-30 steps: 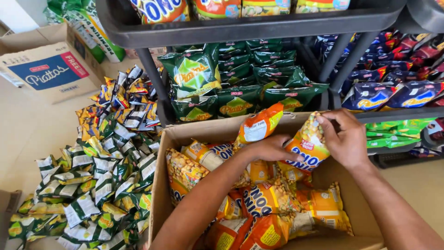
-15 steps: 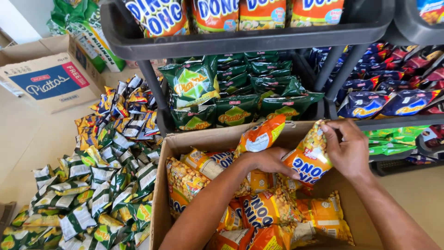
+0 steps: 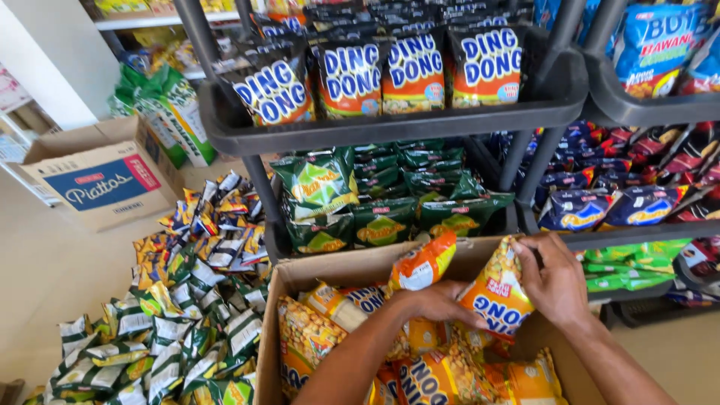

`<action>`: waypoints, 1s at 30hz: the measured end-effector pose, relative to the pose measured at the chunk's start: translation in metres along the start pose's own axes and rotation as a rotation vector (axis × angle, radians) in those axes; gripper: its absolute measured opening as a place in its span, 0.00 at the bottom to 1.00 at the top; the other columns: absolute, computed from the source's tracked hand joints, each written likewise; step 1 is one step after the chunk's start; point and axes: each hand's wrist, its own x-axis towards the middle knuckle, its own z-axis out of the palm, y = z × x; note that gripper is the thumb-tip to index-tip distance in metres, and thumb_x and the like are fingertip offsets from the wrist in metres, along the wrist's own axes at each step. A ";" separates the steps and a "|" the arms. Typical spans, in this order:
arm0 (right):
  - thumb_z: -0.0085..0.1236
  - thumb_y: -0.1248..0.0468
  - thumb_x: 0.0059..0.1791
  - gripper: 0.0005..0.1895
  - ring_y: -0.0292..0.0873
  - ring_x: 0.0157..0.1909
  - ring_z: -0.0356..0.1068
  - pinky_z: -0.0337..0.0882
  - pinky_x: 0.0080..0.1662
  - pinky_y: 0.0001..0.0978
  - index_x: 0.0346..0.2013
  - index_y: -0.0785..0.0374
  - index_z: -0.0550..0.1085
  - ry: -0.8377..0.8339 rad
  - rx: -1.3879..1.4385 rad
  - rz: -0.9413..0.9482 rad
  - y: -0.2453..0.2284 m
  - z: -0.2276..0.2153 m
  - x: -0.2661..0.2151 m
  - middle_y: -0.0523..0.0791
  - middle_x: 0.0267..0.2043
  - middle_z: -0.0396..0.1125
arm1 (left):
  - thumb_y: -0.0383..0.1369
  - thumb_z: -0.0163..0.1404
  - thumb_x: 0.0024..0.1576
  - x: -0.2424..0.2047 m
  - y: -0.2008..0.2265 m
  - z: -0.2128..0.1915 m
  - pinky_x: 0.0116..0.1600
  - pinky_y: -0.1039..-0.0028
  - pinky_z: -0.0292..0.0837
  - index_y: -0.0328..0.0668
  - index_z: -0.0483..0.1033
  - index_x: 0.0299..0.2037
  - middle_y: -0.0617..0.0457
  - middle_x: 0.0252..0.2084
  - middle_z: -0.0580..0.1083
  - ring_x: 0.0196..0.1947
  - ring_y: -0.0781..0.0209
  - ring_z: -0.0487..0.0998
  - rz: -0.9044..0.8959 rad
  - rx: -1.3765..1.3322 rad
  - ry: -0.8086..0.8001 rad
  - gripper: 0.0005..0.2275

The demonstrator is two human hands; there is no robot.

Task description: Stocking and organizing snack bags on grocery store shelves.

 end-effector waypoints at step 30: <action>0.58 0.64 0.49 0.07 0.56 0.38 0.73 0.71 0.40 0.42 0.38 0.66 0.76 -0.067 0.005 0.020 -0.003 -0.002 0.004 0.50 0.36 0.71 | 0.46 0.64 0.50 -0.010 0.021 0.011 0.41 0.66 0.79 0.43 0.71 0.64 0.49 0.54 0.77 0.49 0.56 0.78 -0.132 0.101 0.079 0.32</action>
